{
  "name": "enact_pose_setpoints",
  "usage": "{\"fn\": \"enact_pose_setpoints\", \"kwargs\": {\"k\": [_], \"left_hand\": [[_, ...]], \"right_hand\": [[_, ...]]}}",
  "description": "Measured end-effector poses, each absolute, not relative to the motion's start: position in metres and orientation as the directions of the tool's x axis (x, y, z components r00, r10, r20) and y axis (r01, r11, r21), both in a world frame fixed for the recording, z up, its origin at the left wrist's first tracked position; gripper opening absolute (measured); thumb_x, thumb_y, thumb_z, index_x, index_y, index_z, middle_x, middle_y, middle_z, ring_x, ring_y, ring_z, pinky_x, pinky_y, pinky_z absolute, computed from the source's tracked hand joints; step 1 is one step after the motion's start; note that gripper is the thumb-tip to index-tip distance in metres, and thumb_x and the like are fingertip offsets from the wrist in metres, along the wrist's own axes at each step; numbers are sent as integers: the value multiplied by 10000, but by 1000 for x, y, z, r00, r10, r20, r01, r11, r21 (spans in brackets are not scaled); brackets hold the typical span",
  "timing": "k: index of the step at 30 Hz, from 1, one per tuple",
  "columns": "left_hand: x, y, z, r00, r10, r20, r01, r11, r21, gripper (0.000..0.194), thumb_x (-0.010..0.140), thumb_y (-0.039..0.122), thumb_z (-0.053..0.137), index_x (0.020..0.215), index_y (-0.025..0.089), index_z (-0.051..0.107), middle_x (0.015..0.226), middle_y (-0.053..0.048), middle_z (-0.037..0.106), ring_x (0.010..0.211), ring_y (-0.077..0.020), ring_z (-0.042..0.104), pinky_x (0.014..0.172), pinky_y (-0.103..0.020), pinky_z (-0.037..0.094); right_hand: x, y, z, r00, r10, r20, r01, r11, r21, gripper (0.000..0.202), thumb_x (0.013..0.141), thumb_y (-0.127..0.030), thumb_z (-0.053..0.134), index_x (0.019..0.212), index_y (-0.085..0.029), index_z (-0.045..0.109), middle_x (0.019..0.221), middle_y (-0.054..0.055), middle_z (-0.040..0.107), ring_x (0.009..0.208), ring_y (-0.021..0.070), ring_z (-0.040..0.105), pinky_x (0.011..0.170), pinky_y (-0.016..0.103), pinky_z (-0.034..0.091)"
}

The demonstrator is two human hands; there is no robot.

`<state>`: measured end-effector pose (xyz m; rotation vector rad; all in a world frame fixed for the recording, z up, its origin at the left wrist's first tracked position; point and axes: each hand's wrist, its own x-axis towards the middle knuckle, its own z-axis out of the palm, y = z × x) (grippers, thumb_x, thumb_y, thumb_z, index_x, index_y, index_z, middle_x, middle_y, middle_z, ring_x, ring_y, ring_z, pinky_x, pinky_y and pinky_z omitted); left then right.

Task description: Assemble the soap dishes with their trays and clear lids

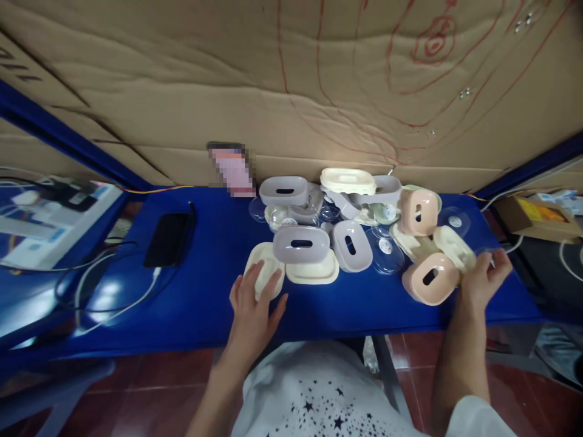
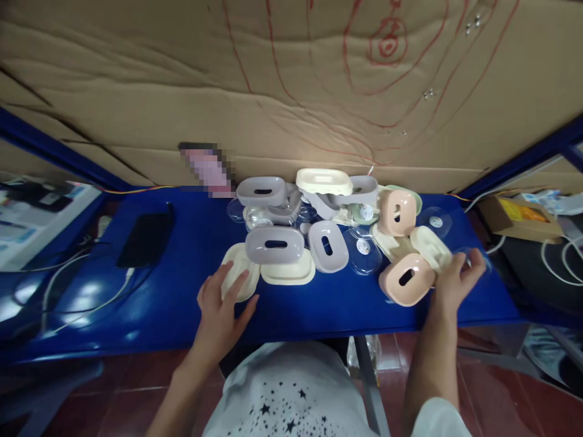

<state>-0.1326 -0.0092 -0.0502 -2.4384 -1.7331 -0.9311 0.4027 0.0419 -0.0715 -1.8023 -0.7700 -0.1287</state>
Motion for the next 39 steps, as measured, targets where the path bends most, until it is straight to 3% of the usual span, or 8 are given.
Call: {"fn": "enact_pose_setpoints", "kwargs": {"k": [4, 7, 10, 17, 21, 25, 31, 39], "left_hand": [[-146, -22, -68, 98, 899, 427, 890, -271, 366, 807, 995, 310, 747, 1678, 261, 320, 1741, -283, 275, 1580, -487, 386, 1217, -728, 362], [-149, -23, -75, 29, 898, 439, 868, -241, 435, 911, 979, 390, 766, 1711, 260, 238, 1782, -281, 155, 1634, -502, 270, 1225, -733, 359], [-151, -20, -78, 0, 911, 411, 838, -224, 498, 915, 997, 410, 735, 1722, 240, 204, 1788, -279, 125, 1655, -486, 223, 1236, -701, 376], [-147, -21, -78, 8, 903, 430, 843, -238, 483, 828, 1012, 458, 704, 1691, 213, 298, 1747, -284, 260, 1615, -462, 330, 1238, -677, 371], [-138, -23, -77, 78, 895, 440, 923, -231, 307, 633, 1012, 500, 697, 1574, 263, 526, 1729, -249, 349, 1604, -458, 358, 1273, -721, 241], [-136, -26, -75, 92, 903, 420, 942, -216, 258, 384, 1025, 496, 670, 1326, 263, 721, 1675, -223, 458, 1577, -440, 406, 1258, -726, 245], [-140, -30, -80, 9, 903, 429, 926, -169, 337, 208, 1026, 281, 591, 1151, 191, 732, 1608, -219, 533, 1556, -414, 436, 1255, -720, 263], [-141, -35, -84, -33, 877, 479, 905, -177, 387, 350, 996, 138, 500, 1281, 179, 698, 1590, -206, 550, 1568, -390, 428, 1275, -691, 240]], "right_hand": [[406, 34, -76, 767, 447, 460, 593, -222, -774, 612, 1070, -618, 401, 1401, -151, 616, 1490, 225, 603, 1445, 304, 558, 1211, 486, 405], [406, 15, -83, 791, 299, 535, 607, -263, -750, 742, 1071, -679, 273, 1457, -129, 589, 1532, 247, 575, 1463, 330, 540, 1240, 530, 372], [404, -3, -95, 827, 212, 521, 562, -282, -777, 758, 1045, -698, 293, 1397, -120, 634, 1431, 250, 642, 1376, 365, 618, 1188, 560, 438], [409, -8, -109, 868, 153, 473, 497, -225, -838, 537, 1059, -526, 393, 1394, -138, 551, 1442, 218, 610, 1385, 291, 614, 1199, 469, 450], [414, -6, -110, 897, 96, 431, 441, -158, -883, 426, 1064, -366, 407, 1443, -172, 427, 1535, 217, 501, 1470, 247, 537, 1250, 440, 380], [416, -3, -111, 918, 77, 389, 394, -80, -916, 321, 1043, -275, 405, 1348, -185, 442, 1405, 167, 538, 1398, 238, 571, 1232, 440, 388], [422, 6, -107, 925, 73, 372, 376, -38, -926, 244, 938, -175, 469, 1169, -249, 451, 1184, 80, 511, 1248, 275, 599, 1175, 536, 410], [392, 4, -98, 815, 162, 556, 563, 5, -827, 278, 876, -207, 503, 1147, -237, 450, 1140, 126, 526, 1112, 320, 599, 1070, 576, 448]]}}
